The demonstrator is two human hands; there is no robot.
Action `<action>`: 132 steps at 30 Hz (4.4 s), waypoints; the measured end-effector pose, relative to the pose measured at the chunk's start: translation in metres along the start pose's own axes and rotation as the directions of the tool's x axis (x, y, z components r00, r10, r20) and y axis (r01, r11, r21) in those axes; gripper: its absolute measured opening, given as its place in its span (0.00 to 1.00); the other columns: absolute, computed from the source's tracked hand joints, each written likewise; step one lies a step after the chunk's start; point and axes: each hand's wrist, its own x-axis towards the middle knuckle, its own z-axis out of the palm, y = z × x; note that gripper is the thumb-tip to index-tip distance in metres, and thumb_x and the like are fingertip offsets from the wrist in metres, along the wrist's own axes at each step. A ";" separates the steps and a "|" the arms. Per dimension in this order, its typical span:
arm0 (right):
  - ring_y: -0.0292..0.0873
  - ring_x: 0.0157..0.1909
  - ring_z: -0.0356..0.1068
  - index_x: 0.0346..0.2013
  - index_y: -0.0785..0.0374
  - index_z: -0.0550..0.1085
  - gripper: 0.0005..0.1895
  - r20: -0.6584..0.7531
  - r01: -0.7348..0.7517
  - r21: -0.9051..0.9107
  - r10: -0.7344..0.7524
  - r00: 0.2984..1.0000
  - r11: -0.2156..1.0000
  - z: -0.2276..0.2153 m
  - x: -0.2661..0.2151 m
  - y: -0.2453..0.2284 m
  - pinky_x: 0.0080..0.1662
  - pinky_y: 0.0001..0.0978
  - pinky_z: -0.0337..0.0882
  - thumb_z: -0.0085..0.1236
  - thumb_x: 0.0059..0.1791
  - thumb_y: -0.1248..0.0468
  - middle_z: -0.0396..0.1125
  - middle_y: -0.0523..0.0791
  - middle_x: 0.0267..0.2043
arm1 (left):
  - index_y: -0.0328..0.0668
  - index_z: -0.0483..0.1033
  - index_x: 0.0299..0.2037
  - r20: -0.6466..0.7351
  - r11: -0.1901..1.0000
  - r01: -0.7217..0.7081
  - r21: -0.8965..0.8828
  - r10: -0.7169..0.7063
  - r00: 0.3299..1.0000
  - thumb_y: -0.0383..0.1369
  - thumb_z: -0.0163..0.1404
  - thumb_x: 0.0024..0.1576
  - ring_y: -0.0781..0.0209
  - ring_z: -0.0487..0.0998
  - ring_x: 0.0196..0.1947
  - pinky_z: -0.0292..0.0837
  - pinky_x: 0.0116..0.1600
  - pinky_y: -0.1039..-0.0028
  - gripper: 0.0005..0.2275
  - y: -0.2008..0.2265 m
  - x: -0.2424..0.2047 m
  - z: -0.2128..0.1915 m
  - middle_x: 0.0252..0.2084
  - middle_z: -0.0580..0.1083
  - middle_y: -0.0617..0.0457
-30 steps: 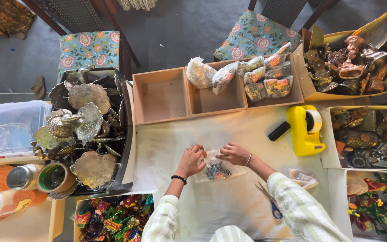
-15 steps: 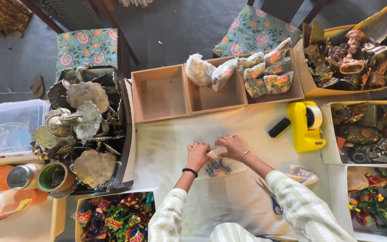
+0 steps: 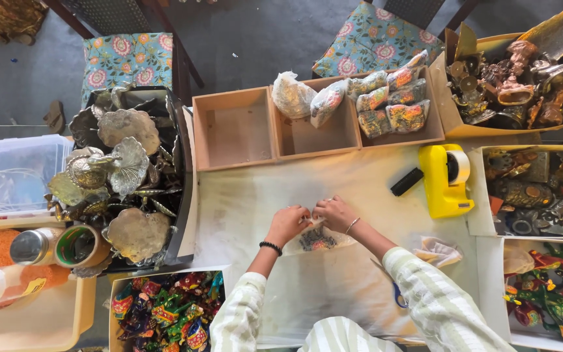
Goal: Packaging small items into plastic bags using bubble wrap, scissors, and tape.
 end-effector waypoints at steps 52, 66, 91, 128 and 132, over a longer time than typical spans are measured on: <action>0.41 0.48 0.69 0.34 0.59 0.79 0.09 -0.035 0.223 -0.611 -0.308 0.951 0.759 0.055 -0.076 -0.039 0.49 0.36 0.66 0.51 0.50 0.61 0.68 0.42 0.45 | 0.33 0.74 0.59 -0.450 0.846 -0.151 0.511 0.413 0.792 0.36 0.49 0.57 0.50 0.67 0.65 0.58 0.66 0.59 0.21 0.044 -0.115 0.093 0.62 0.71 0.44; 0.50 0.31 0.75 0.55 0.61 0.77 0.22 -0.649 -0.496 0.660 0.761 0.001 0.564 -0.071 -0.240 0.138 0.36 0.44 0.71 0.55 0.50 0.54 0.74 0.53 0.30 | 0.49 0.81 0.49 -0.599 0.863 0.140 0.485 0.211 0.773 0.33 0.49 0.57 0.60 0.73 0.50 0.60 0.57 0.64 0.12 0.052 -0.107 0.114 0.53 0.79 0.63; 0.42 0.36 0.79 0.40 0.55 0.84 0.16 -0.411 -0.698 0.580 0.891 0.193 0.419 -0.110 -0.244 0.210 0.44 0.32 0.75 0.72 0.41 0.54 0.79 0.46 0.35 | 0.50 0.83 0.46 -0.673 0.910 0.259 0.324 0.029 0.739 0.34 0.53 0.55 0.62 0.74 0.46 0.62 0.50 0.65 0.11 0.064 -0.107 0.114 0.46 0.81 0.64; 0.47 0.37 0.75 0.49 0.56 0.75 0.26 -0.501 -0.794 0.444 0.850 0.164 0.415 -0.015 -0.240 0.162 0.40 0.41 0.73 0.75 0.38 0.63 0.76 0.49 0.37 | 0.50 0.81 0.39 -0.731 0.904 0.254 0.344 0.088 0.677 0.38 0.50 0.57 0.59 0.72 0.54 0.63 0.58 0.61 0.08 0.055 -0.092 0.132 0.48 0.78 0.60; 0.33 0.22 0.57 0.57 0.57 0.73 0.31 0.047 -0.450 0.881 0.920 0.389 0.145 0.037 -0.190 0.058 0.25 0.28 0.58 0.73 0.41 0.64 0.71 0.45 0.31 | 0.51 0.81 0.39 -0.734 0.887 0.288 0.361 0.080 0.674 0.37 0.50 0.57 0.58 0.71 0.52 0.61 0.54 0.61 0.07 0.068 -0.106 0.114 0.45 0.78 0.62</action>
